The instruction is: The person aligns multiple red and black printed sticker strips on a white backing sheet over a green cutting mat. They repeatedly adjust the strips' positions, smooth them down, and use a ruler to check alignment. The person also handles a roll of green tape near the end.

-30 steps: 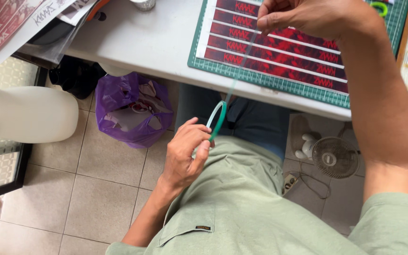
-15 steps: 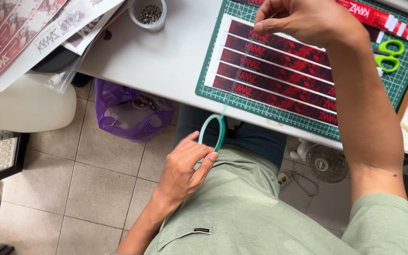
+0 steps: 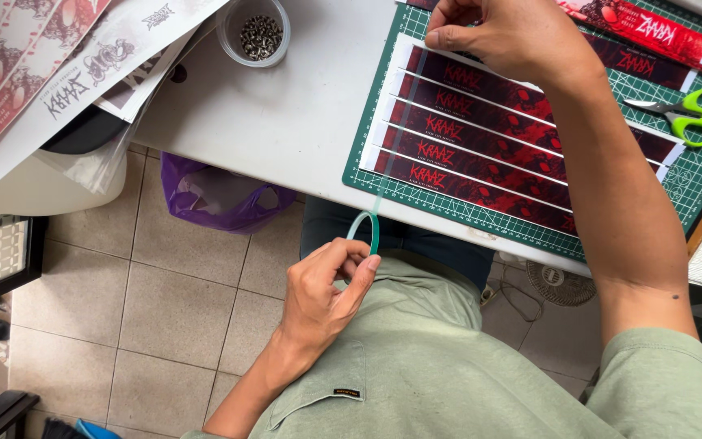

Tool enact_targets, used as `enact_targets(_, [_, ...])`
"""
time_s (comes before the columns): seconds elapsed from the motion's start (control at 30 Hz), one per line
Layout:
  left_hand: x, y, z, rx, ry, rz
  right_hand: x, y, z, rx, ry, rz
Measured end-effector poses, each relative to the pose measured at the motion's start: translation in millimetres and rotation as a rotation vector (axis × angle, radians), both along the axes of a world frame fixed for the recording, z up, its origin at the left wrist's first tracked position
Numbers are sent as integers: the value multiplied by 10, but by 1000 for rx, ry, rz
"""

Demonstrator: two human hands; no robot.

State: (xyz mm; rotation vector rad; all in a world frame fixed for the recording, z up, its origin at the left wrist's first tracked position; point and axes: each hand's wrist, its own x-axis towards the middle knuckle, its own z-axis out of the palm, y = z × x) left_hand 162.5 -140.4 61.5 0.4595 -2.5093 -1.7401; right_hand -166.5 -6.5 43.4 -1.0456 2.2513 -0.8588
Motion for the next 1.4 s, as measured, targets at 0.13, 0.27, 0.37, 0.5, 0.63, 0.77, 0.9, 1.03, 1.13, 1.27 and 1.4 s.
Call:
enact_targets(0.13, [-66, -4, -45, 80, -21, 29, -34, -5, -75, 2, 107, -8])
enact_targets(0.27, [-119, -24, -77, 85, -72, 25, -53, -29, -125, 9, 158, -7])
enact_targets(0.37, [-151, -48, -90, 99, -93, 14, -43, -56, -166, 7, 180, -14])
enact_targets(0.5, [-193, -82, -100, 133, -134, 5, -35, -88, -215, -26, 216, -15])
enact_targets(0.63, [-215, -96, -86, 150, -152, 4, -26, -90, -240, -21, 216, -36])
enact_targets(0.77, [-231, -114, -97, 180, -139, 10, -13, -98, -252, -34, 265, -21])
enact_targets(0.9, [-215, -120, -124, 162, -165, 25, -7, -87, -265, -7, 256, -35])
enact_targets(1.03, [-179, -140, -156, 115, -48, 11, -4, -53, -332, 62, 308, -44])
enact_targets(1.13, [-127, -163, -159, 44, 84, -15, -17, -16, -395, 43, 337, -26])
enact_targets(1.27, [-69, -168, -166, -9, 221, -42, -29, 14, -445, 7, 347, -10])
enact_targets(1.4, [-45, -149, -184, 53, 44, -45, -17, -1, -444, 30, 346, -31])
